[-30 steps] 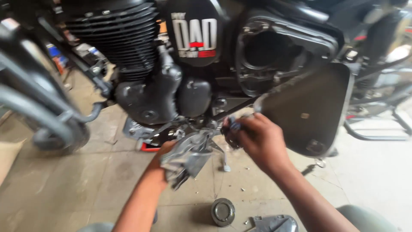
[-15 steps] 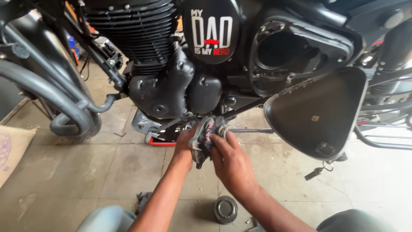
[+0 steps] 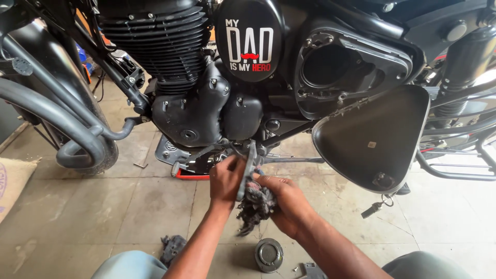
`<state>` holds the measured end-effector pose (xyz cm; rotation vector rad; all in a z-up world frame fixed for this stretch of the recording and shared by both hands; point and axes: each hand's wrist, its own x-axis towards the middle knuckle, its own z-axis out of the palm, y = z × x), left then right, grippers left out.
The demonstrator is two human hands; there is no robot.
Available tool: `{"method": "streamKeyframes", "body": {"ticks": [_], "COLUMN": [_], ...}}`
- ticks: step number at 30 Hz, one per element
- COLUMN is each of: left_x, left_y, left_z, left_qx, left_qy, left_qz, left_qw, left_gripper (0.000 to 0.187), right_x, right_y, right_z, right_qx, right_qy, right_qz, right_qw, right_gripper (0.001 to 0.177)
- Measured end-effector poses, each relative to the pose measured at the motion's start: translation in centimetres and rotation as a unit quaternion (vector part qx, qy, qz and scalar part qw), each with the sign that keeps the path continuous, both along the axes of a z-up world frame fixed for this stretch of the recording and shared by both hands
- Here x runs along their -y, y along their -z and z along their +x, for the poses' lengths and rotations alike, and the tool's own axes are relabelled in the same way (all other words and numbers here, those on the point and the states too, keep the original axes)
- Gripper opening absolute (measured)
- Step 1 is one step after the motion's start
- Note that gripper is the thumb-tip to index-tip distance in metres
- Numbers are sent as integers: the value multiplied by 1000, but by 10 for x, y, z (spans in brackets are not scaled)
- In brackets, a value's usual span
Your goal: Clean and inspect internal motorcycle components removed from the engine or casing.
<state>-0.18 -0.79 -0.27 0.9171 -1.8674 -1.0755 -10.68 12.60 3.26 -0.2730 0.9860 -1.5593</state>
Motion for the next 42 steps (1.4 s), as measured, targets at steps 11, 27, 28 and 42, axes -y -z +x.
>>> {"method": "streamKeyframes", "body": {"ticks": [11, 27, 28, 42], "left_x": [19, -13, -13, -13], "left_y": [-1, -5, -5, 13], "left_z": [2, 2, 2, -18], "left_qx": [-90, -98, -95, -196], "left_qy": [-77, -45, -45, -12], "left_qz": [-55, -202, -202, 85], "left_qw": [991, 973, 974, 977], "left_gripper": [42, 25, 25, 32], "right_x": [-20, -19, -21, -15], "right_y": [-23, -40, -42, -56], "right_z": [-12, -7, -7, 26], "right_qx": [-277, -353, -350, -624], "right_qy": [-236, -105, -106, 115], "right_qz": [-53, 56, 55, -123], "right_qw": [930, 928, 929, 763], "right_gripper": [22, 34, 34, 29]}}
